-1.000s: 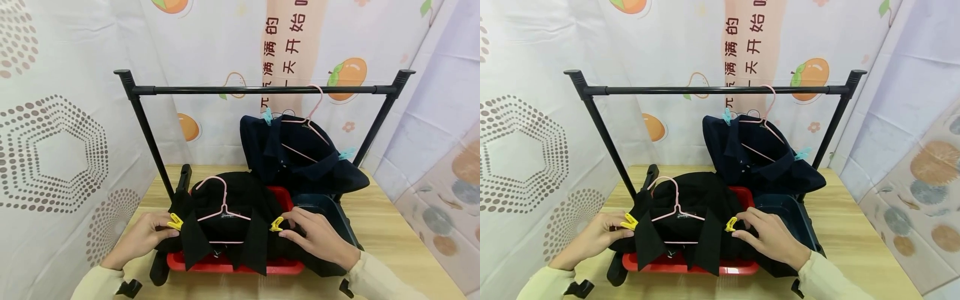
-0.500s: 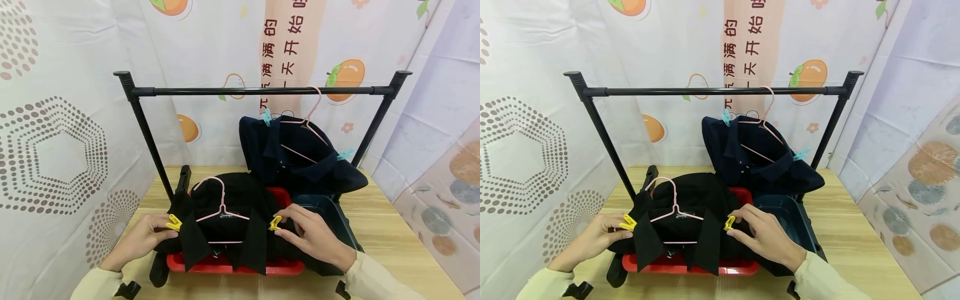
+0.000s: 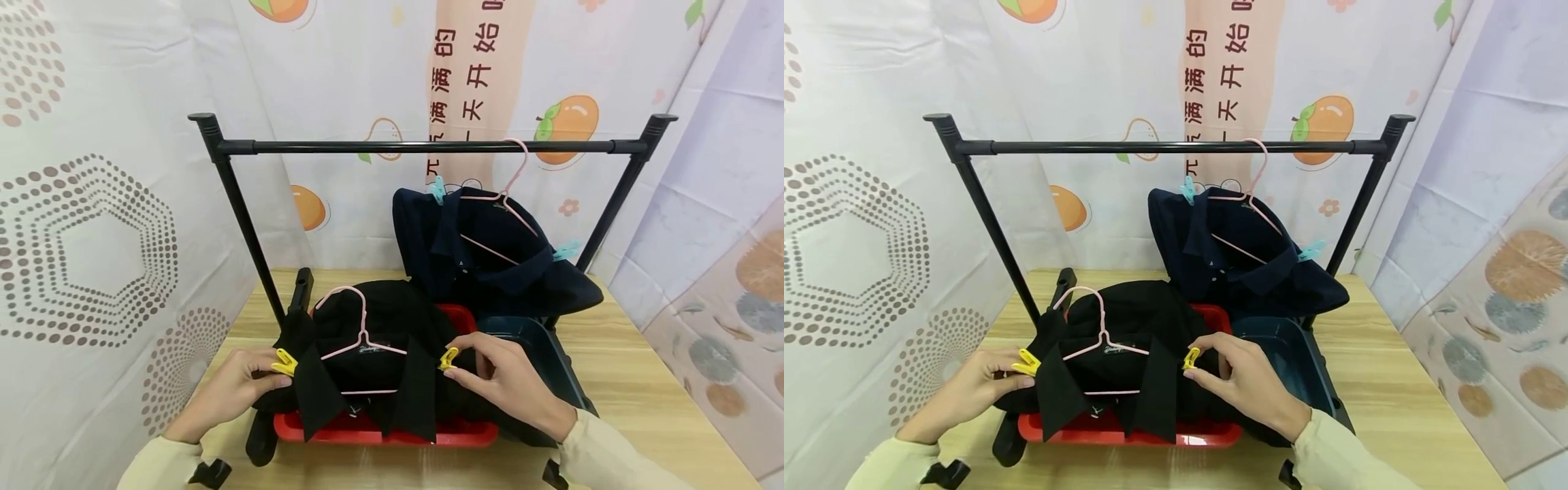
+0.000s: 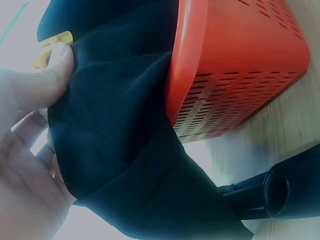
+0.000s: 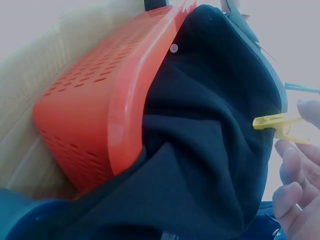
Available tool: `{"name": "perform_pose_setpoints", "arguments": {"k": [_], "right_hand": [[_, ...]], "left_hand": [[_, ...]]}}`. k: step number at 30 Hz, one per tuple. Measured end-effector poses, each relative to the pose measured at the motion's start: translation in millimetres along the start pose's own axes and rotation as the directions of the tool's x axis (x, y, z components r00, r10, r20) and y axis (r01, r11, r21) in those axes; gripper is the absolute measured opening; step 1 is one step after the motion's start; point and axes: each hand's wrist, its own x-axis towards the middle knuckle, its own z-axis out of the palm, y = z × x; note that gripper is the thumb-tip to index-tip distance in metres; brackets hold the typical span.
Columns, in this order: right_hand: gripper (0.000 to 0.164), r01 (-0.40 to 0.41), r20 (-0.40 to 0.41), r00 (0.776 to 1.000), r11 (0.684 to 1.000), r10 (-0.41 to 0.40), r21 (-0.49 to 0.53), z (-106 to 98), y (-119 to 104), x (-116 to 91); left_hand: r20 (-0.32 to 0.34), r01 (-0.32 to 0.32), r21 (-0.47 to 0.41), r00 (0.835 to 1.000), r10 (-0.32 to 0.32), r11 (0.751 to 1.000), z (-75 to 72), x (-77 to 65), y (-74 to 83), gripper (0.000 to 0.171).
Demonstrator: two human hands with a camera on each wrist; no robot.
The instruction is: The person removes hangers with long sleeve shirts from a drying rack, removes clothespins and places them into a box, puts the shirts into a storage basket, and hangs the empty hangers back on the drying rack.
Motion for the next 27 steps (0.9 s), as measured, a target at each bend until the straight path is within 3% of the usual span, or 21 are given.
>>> {"name": "perform_pose_setpoints", "arguments": {"k": [7, 20, 27], "right_hand": [[0.033, -0.037, 0.002, 0.999, 0.999, 0.037, 0.003, 1.3, -0.4, -1.8], [0.032, 0.128, -0.029, 0.992, 0.989, -0.126, 0.076, 1.3, -2.9, -1.9], [0.027, 0.114, -0.043, 0.993, 0.99, -0.11, 0.089, 0.1, -3.8, 0.2]], "left_hand": [[0.003, 0.007, -0.014, 1.0, -0.007, 1.0, 1.5, -0.1, 0.1, 0.019], [0.014, 0.014, -0.009, 1.0, -0.014, 1.0, 3.0, -1.0, -0.4, 0.017], [0.006, 0.003, -0.006, 1.0, -0.003, 1.0, 3.6, -2.0, -2.0, 0.017]]}}
